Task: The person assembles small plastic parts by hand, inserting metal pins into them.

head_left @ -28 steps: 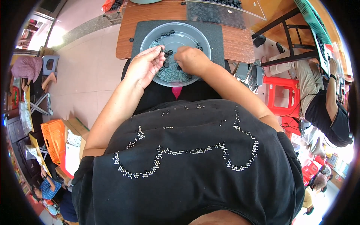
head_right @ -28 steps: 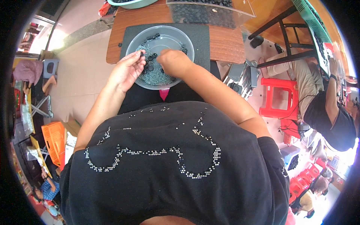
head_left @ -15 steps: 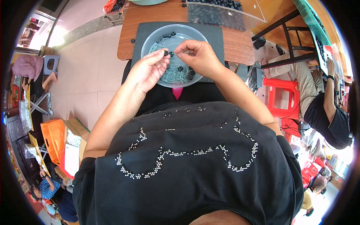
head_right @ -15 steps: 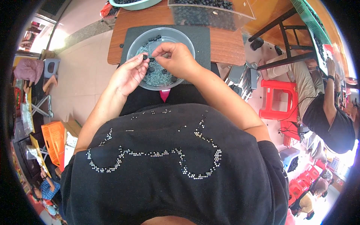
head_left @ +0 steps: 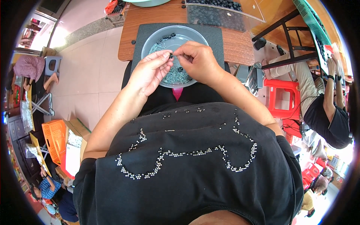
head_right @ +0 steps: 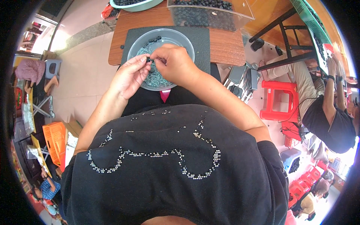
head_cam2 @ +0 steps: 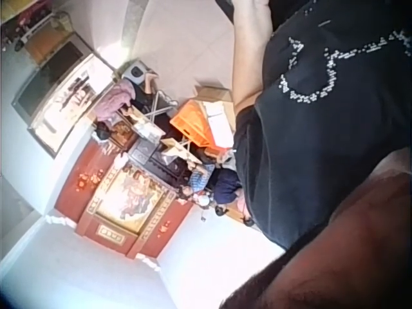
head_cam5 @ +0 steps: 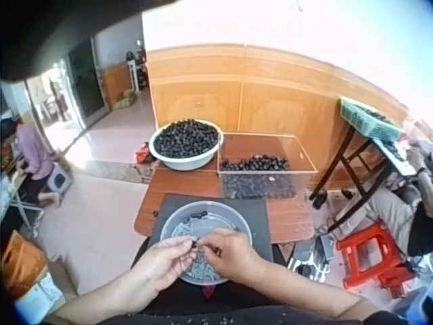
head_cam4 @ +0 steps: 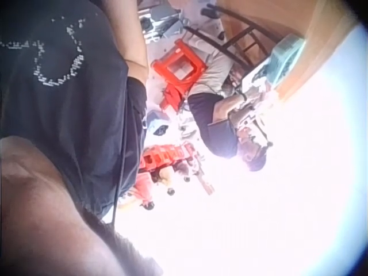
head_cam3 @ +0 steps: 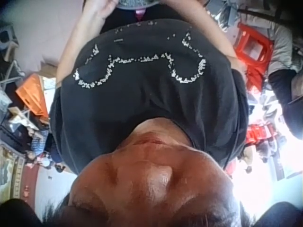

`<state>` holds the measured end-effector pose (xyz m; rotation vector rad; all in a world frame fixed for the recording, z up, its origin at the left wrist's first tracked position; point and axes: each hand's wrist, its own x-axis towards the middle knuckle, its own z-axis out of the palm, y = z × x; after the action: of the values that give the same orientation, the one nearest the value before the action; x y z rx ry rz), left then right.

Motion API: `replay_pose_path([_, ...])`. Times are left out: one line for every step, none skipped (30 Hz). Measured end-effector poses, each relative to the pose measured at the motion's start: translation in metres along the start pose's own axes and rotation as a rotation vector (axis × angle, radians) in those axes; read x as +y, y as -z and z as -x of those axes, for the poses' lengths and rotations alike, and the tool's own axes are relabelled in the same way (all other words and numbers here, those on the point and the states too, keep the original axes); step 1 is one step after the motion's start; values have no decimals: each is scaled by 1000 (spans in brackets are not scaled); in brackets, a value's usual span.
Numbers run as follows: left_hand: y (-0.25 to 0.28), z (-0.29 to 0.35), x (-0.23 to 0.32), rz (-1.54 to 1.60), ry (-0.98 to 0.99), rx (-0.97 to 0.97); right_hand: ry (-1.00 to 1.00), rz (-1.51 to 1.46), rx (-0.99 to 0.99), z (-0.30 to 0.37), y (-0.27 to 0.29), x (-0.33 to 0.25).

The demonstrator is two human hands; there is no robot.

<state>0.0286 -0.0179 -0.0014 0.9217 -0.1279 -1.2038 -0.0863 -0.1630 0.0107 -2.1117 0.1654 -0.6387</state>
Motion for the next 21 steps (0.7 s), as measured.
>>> replay_pose_path([-3, 1, 0, 0, 0, 1, 60, 39, 4, 0, 0, 1])
replay_pose_path([-6, 2, 0, -52, -16, 35, 60, 39, 4, 0, 0, 2])
replay_pose_path([-8, 3, 0, -105, -31, 69, 160, 86, 20, -1, 0, 3])
replay_pose_path([-9, 3, -2, -104, -31, 70, 260, 133, 34, -2, -1, 3])
replay_pose_path([-9, 3, -3, -216, -73, 100, 260, 133, 34, -1, -1, 1])
replay_pose_path([-10, 3, -4, -329, -116, 129, 263, 169, 32, 0, 0, -3])
replay_pose_path([-10, 3, -4, -329, -115, 129, 266, 205, 32, 1, 0, -6])
replay_pose_path([-12, 4, -4, -329, -124, 130, 265, 205, 32, 1, 0, -5])
replay_pose_path([-13, 4, -4, -330, -133, 131, 269, 184, 26, 1, 0, -5])
replay_pose_path([-13, 4, -4, -330, -132, 130, 273, 164, 20, 1, 0, -4])
replay_pose_path([-13, 5, -5, -312, -112, 122, 272, 165, 21, 1, 0, -3])
replay_pose_path([-13, 5, -6, -293, -92, 114, 253, 164, 4, 2, -1, -3])
replay_pose_path([-13, 5, -6, -293, -91, 114, 234, 162, -14, 2, -1, -2])
replay_pose_path([-15, 5, -5, -292, -97, 120, 233, 162, -14, 3, 0, -5])
replay_pose_path([-15, 6, -5, -292, -102, 126, 118, 98, -5, 3, 0, -11])
replay_pose_path([-15, 5, -6, -292, -101, 126, 2, 33, 5, 3, 1, -14])
replay_pose_path([-14, 5, -7, -272, -93, 107, 1, 33, 5, 2, 2, -14])
replay_pose_path([-13, 4, -7, -252, -84, 88, -15, 2, 4, 2, 2, -13])
replay_pose_path([-13, 4, -7, -253, -82, 88, -31, -28, 5, 1, 3, -11])
replay_pose_path([-13, 4, -6, -204, -67, 61, -33, -29, 6, 1, 3, -10])
replay_pose_path([-12, 3, -5, -154, -51, 34, 10, -24, 7, 1, 3, -8])
